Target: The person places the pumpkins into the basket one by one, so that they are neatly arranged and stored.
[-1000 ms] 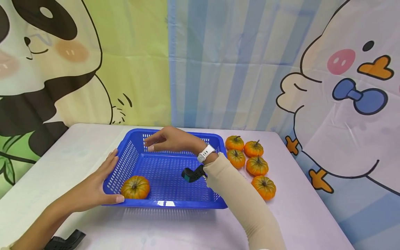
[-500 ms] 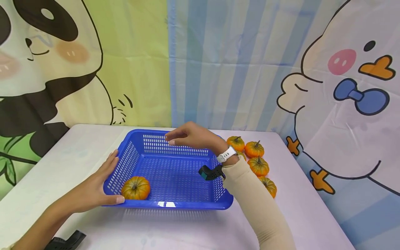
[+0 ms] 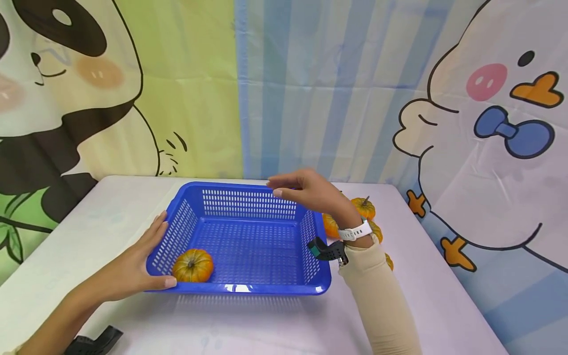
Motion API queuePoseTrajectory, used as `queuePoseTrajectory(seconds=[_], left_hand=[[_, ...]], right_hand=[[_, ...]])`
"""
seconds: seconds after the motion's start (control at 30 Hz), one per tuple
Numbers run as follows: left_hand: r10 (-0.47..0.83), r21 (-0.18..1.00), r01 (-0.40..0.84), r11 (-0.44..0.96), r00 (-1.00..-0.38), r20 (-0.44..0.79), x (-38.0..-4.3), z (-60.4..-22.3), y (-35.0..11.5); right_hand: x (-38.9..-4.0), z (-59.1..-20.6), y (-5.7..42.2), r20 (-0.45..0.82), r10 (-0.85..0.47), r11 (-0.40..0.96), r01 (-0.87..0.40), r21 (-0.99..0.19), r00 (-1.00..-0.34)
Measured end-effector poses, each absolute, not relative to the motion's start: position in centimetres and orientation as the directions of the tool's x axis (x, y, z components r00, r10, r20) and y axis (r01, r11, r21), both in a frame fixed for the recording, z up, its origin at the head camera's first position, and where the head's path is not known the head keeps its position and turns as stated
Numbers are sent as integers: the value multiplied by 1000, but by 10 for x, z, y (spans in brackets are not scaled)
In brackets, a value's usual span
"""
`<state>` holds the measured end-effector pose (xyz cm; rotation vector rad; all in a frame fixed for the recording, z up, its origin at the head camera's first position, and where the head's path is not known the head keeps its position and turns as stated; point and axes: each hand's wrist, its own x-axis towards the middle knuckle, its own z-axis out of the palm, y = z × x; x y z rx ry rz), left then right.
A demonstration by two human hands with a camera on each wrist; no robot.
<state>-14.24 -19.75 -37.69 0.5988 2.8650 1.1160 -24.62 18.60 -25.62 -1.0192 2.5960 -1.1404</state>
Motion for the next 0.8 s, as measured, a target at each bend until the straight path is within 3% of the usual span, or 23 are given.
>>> queuePoseTrajectory(seconds=[0.27,0.43,0.8], left_hand=[[350,662,338,668,-929,122,-143,-376,-198],[354,658,344,670,-927,124,-145,-378,-197],[360,681,341,648,-925,121,-145,-378,-198]], right_hand=[[-241,-271,216,160,-517,533,-462,-709,-841],[-240,-289,239,247,-389,550,-439,-710,-887],[-244,-323,261,371,-162,565,-394,-725,-915]])
